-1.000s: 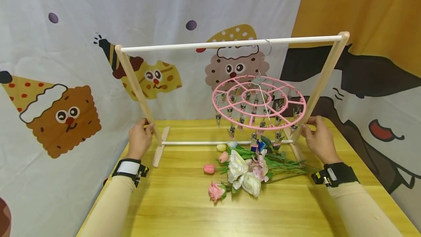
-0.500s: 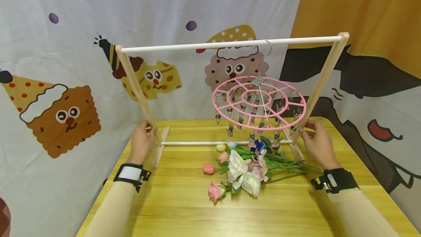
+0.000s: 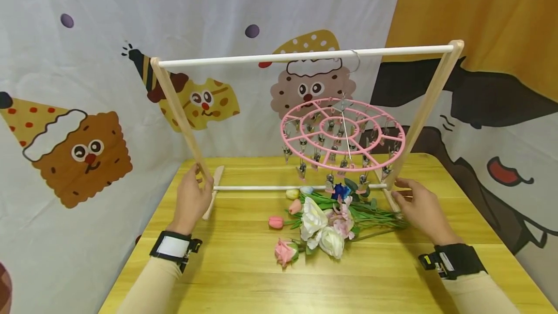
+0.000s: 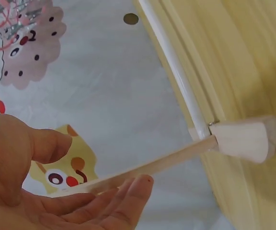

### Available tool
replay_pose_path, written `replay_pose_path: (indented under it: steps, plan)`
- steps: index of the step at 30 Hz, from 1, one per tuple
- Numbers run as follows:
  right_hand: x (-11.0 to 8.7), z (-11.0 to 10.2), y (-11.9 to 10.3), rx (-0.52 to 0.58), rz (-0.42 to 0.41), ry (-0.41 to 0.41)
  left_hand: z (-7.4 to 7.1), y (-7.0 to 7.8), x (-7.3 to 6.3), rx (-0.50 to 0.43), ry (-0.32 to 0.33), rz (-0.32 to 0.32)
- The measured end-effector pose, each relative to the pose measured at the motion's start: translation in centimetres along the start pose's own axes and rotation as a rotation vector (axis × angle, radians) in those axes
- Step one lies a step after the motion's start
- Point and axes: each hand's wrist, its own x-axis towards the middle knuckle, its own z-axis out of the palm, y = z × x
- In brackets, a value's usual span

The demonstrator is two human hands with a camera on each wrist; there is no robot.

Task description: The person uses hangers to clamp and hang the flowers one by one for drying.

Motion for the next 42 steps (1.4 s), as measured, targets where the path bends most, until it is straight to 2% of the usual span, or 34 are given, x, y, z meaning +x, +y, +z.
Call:
replay_pose_path:
  steps: [5, 8, 11, 18, 25, 34, 38, 42]
  plan:
    - [-1.3, 0.7, 0.0, -0.050, -0.094, -0.133, 0.7, 0.3, -1.2, 0.037, -0.027, 0.011]
    - [-1.9, 1.5, -0.2, -0.070, -0.175, -0.159, 1.4, 0.7, -1.8, 0.050, -0.055, 0.031]
    - [-2.2, 2.2, -0.3, -0.084, -0.216, -0.159, 2.3, 1.2, -2.6, 0.060, -0.086, 0.065]
    - [-3.0, 2.5, -1.1, -0.076, -0.248, -0.154, 4.0, 3.3, -4.6, 0.063, -0.122, 0.198]
    - [-3.3, 2.7, -1.3, -0.077, -0.244, -0.187, 5.0, 5.7, -6.2, 0.036, -0.110, 0.341]
    - [-4.1, 3.1, -1.9, -0.013, -0.341, -0.053, 5.9, 8.5, -7.6, -0.022, -0.092, 0.592]
    - [-4.5, 3.1, -3.2, 0.008, -0.424, 0.035, 6.0, 9.9, -7.8, -0.035, -0.053, 0.712]
    - [-4.7, 3.0, -4.8, 0.022, -0.524, 0.110, 6.2, 11.5, -8.0, -0.009, -0.027, 0.808]
